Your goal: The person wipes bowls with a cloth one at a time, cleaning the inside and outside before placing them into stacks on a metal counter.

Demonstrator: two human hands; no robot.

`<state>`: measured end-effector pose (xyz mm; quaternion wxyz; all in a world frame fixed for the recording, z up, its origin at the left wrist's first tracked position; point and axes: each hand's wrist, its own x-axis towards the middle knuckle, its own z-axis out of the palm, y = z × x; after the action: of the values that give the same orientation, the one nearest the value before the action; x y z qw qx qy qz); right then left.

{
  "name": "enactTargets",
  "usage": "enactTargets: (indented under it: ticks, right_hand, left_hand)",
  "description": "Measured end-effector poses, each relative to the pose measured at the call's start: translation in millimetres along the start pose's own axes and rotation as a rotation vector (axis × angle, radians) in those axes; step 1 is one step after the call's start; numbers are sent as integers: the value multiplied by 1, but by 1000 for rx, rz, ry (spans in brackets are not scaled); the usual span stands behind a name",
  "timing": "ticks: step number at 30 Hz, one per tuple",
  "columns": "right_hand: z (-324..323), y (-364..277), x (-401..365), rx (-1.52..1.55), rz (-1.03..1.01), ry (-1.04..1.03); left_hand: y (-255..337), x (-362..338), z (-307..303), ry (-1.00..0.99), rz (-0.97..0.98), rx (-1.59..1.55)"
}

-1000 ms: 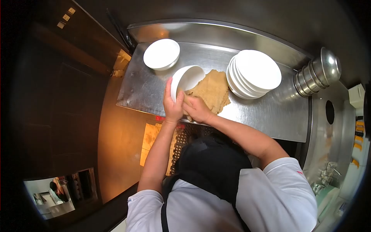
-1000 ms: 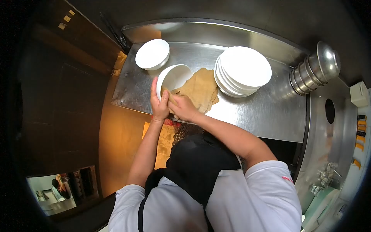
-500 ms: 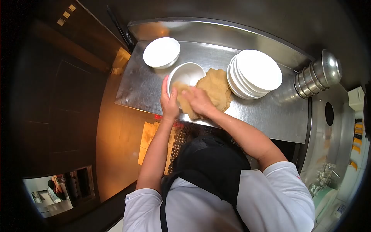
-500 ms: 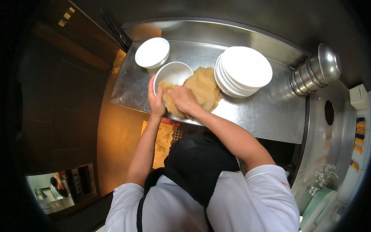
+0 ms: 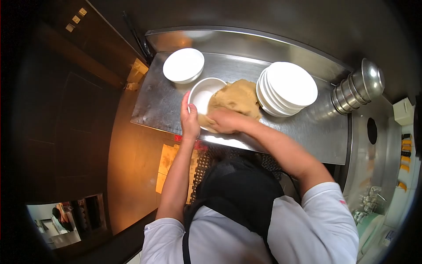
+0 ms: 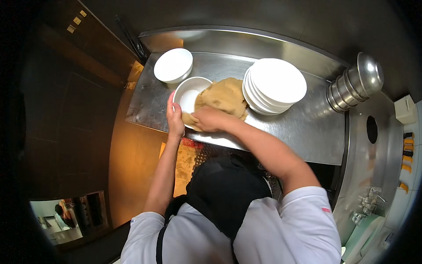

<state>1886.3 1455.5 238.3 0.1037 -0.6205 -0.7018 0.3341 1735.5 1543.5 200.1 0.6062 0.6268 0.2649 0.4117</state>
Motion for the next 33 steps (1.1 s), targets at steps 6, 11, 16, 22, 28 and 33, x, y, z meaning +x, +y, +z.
enactTargets:
  ticks: [6,11,16,22,28,33]
  right_hand:
    - [-12,33,-5,-539,-403,965]
    - [14,55,8,-740,-304,828]
    - [53,8,-13,-190,213,654]
    - [38,-7,-8,904,175,888]
    - [-33,-12,-30,319,97,1573]
    - [15,-11,4,-157,-90,342]
  left_hand:
    - [13,9,1,-113,-74,353]
    - [20,-3,8,-105,-58,299]
    - [24,-18,23,-71,99,356]
    - [-4,-17,10,66,8,83]
    - [-22,-26,-3,178,-219,-271]
    - [-36,-27,-8,125,-222,-364]
